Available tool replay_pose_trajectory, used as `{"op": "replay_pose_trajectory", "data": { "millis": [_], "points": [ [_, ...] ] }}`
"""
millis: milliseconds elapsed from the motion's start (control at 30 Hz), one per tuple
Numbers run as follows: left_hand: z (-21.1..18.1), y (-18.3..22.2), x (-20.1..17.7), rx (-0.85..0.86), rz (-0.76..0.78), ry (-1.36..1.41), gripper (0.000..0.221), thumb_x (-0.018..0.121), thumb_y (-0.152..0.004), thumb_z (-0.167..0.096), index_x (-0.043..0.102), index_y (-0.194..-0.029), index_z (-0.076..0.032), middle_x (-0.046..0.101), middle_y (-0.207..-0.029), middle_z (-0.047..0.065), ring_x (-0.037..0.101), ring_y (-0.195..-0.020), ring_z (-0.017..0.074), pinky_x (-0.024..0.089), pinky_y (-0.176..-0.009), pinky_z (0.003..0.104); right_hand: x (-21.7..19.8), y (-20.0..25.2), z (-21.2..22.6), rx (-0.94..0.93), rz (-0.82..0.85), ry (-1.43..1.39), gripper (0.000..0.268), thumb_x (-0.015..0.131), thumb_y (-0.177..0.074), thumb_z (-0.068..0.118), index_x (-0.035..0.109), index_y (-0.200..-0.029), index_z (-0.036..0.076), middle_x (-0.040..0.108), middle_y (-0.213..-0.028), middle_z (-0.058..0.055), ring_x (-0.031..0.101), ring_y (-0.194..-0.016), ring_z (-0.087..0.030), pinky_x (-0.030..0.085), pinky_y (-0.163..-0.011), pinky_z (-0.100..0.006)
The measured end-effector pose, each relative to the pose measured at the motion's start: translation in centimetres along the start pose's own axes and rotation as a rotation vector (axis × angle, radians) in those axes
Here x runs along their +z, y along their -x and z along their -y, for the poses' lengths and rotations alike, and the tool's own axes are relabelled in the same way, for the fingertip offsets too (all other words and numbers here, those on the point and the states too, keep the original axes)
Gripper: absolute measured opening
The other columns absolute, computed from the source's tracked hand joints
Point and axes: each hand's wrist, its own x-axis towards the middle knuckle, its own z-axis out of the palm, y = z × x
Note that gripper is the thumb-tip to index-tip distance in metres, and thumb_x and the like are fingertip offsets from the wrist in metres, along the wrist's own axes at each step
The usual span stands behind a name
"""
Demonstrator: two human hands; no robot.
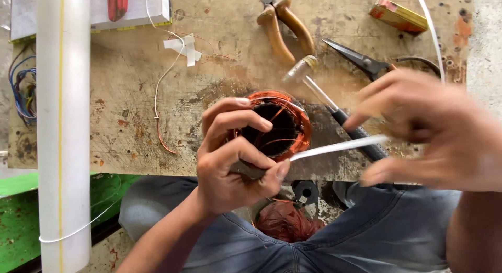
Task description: Securing the copper windings of an electric motor stator by cutting and inserting plastic insulation strips into the slots.
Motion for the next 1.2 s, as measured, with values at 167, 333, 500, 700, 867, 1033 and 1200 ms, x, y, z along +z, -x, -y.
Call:
{"op": "replay_pose_trajectory", "data": {
  "millis": [167, 333, 500, 700, 867, 1033, 1200],
  "points": [
    [-0.1, 0.2, 0.4, 0.021, -0.04, -0.041, 0.019, 0.069, -0.09, -0.024, 0.062, -0.075, -0.015, 0.061, -0.114, 0.006, 0.051, -0.123, 0.0298, 0.047, -0.111, 0.045, 1.6, -0.1, 0.1, -0.095, 0.122, 0.128, 0.015, 0.078, -0.082, 0.011, 0.078, -0.096, 0.017, 0.079, -0.092, 0.004, 0.075, -0.064, -0.005, 0.07, -0.054, -0.017],
    [-0.6, 0.0, 0.6, -0.01, -0.027, -0.074, 0.03, 0.079, -0.08, -0.009, 0.051, -0.07, -0.016, 0.059, -0.112, 0.004, 0.049, -0.12, 0.0269, 0.044, -0.11, 0.042, 2.5, -0.2, 0.4, -0.175, -0.106, 0.096, 0.011, 0.075, -0.091, 0.001, 0.075, -0.101, 0.004, 0.076, -0.1, -0.011, 0.074, -0.083, -0.018, 0.066, -0.067, -0.022],
    [-0.8, 0.1, 0.8, -0.025, -0.031, -0.064, 0.022, 0.075, -0.084, -0.015, 0.056, -0.072, -0.014, 0.058, -0.112, 0.004, 0.048, -0.122, 0.0259, 0.041, -0.118, 0.046, 3.3, -0.5, 2.3, -0.225, -0.22, 0.165, 0.019, 0.068, -0.093, -0.009, 0.076, -0.106, 0.003, 0.074, -0.105, -0.013, 0.07, -0.09, -0.023, 0.059, -0.072, -0.033],
    [-0.6, 0.3, 0.8, 0.011, -0.034, -0.077, 0.028, 0.071, -0.083, -0.012, 0.046, -0.07, -0.011, 0.06, -0.111, 0.007, 0.048, -0.12, 0.0273, 0.043, -0.111, 0.045, 3.8, 0.1, 2.6, -0.146, -0.211, 0.086, 0.016, 0.073, -0.092, 0.0, 0.075, -0.105, 0.009, 0.08, -0.095, -0.003, 0.06, -0.053, -0.004, 0.048, -0.043, -0.018],
    [-0.3, 0.1, -0.1, 0.042, 0.078, -0.092, 0.027, 0.069, -0.094, -0.034, 0.054, -0.081, -0.016, 0.057, -0.118, -0.001, 0.047, -0.127, 0.0245, 0.039, -0.118, 0.043, 3.5, 0.1, 3.5, -0.103, -0.175, -0.057, 0.021, 0.073, -0.083, -0.003, 0.073, -0.103, 0.005, 0.08, -0.094, -0.003, 0.07, -0.068, -0.006, 0.053, -0.056, -0.019],
    [-0.7, 0.8, 0.7, -0.089, 0.008, -0.109, 0.024, 0.076, -0.083, -0.014, 0.055, -0.072, -0.013, 0.057, -0.112, 0.009, 0.049, -0.128, 0.031, 0.042, -0.111, 0.042, 4.1, 0.0, 3.9, -0.089, -0.22, -0.047, 0.016, 0.08, -0.09, 0.014, 0.074, -0.103, 0.006, 0.069, -0.069, 0.003, 0.043, -0.046, -0.004, 0.033, -0.043, -0.021],
    [-0.7, 0.9, 0.7, -0.063, 0.005, -0.12, 0.022, 0.074, -0.083, -0.016, 0.055, -0.071, -0.015, 0.06, -0.111, 0.003, 0.05, -0.117, 0.0234, 0.038, -0.11, 0.04, 4.2, -0.2, 4.3, -0.104, -0.212, -0.077, 0.012, 0.08, -0.09, 0.015, 0.074, -0.099, 0.011, 0.072, -0.072, 0.003, 0.037, -0.043, -0.004, 0.028, -0.042, -0.021]
  ]
}}
